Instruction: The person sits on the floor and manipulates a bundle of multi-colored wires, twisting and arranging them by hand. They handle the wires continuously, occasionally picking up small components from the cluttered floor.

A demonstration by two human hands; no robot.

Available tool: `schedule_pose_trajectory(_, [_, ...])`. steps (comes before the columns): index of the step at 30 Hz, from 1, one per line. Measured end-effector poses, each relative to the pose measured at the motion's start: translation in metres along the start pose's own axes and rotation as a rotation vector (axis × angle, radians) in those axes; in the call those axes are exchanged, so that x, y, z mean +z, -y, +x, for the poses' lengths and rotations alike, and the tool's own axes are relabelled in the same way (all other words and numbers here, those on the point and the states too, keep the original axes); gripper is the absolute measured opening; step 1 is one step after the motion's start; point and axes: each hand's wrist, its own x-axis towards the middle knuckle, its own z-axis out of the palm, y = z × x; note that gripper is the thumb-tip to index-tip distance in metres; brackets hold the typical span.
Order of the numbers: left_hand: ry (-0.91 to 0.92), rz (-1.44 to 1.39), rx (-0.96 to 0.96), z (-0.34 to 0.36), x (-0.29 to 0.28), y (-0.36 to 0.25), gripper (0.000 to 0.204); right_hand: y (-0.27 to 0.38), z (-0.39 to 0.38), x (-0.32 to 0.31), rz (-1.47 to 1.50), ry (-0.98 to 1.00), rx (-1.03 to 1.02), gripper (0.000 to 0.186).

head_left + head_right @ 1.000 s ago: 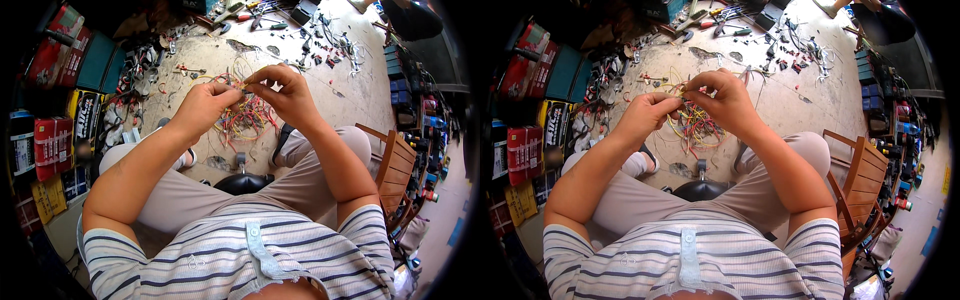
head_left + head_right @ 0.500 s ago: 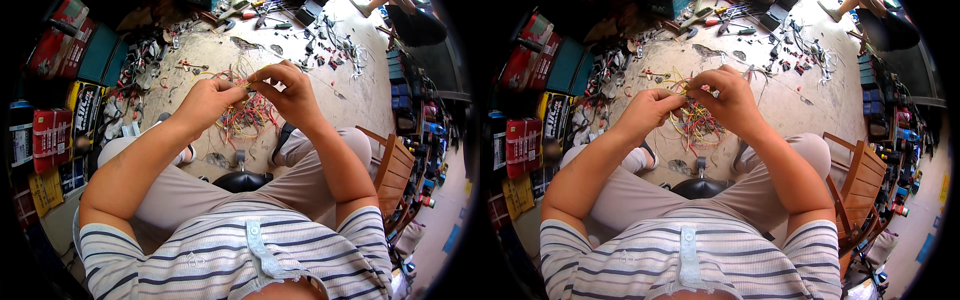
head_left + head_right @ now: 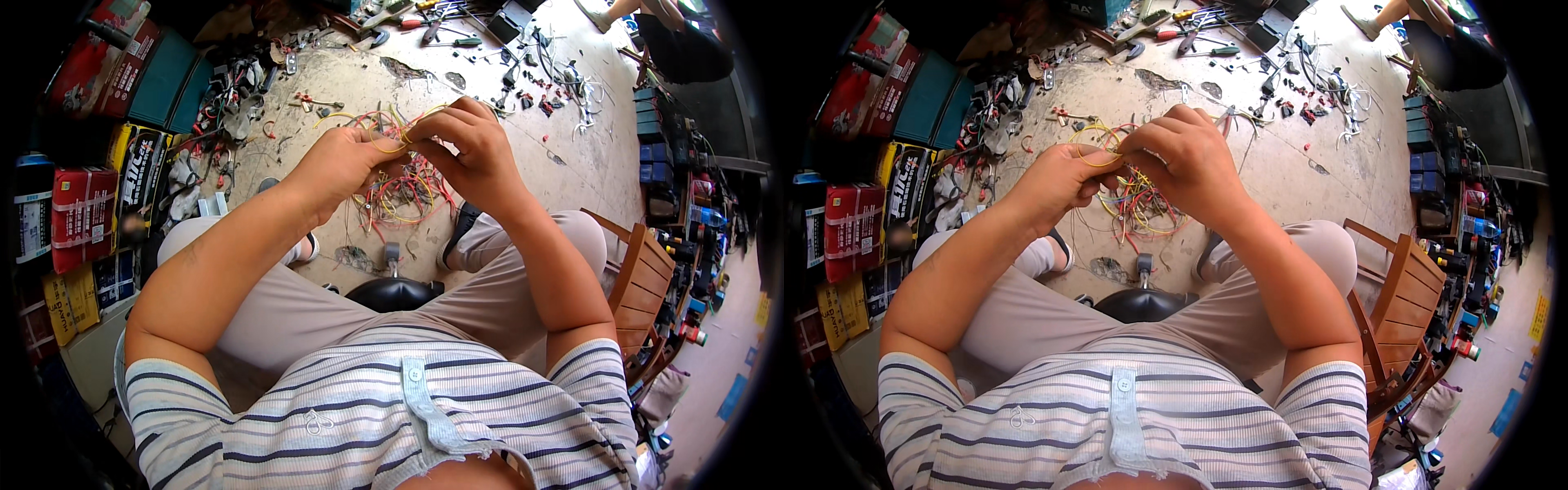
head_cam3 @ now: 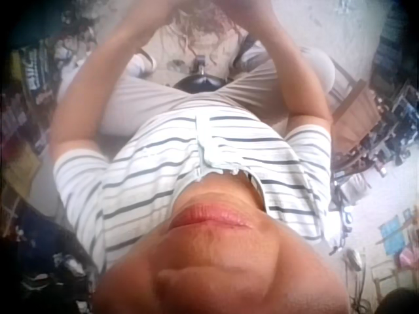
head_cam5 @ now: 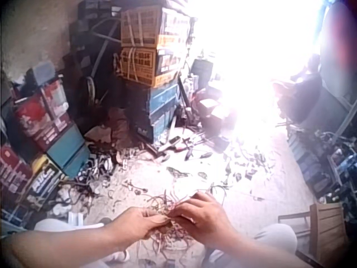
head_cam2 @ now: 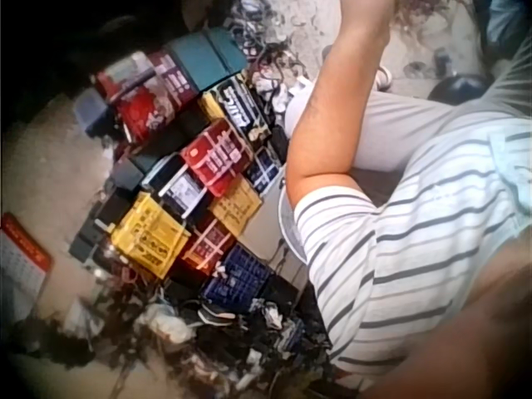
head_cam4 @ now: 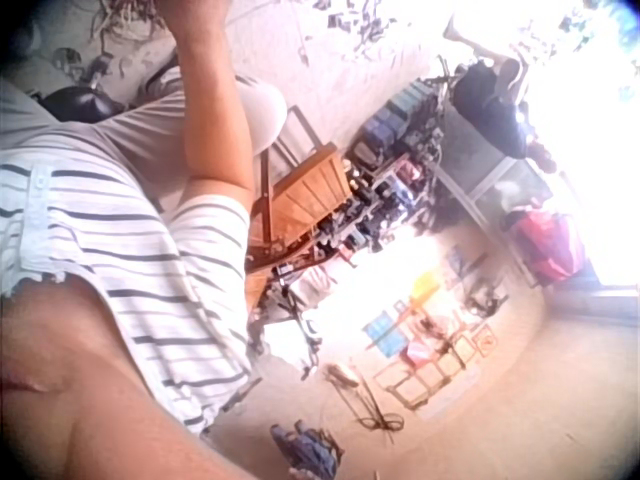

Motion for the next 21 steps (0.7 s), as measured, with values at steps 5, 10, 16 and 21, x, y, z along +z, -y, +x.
schedule_pose_trajectory(5, [0.055,-0.103,-0.07,0.001,-0.004,0.001,0.021,-0.003,0.0,0.002,0.045,-0.01,0.004,0.013])
schedule_pose_trajectory(10, [0.018,-0.204,-0.133,0.0,-0.005,0.0,0.02,0.0,0.0,0.004,0.075,-0.006,0.002,0.011])
schedule_pose_trajectory(16, [0.061,-0.171,-0.063,0.002,-0.007,0.001,0.02,-0.003,-0.001,0.006,0.143,-0.036,0.078,0.013])
schedule_pose_trajectory(21, [0.068,-0.128,-0.033,0.005,-0.009,0.003,0.017,-0.011,-0.002,0.004,0.224,0.005,0.163,0.017])
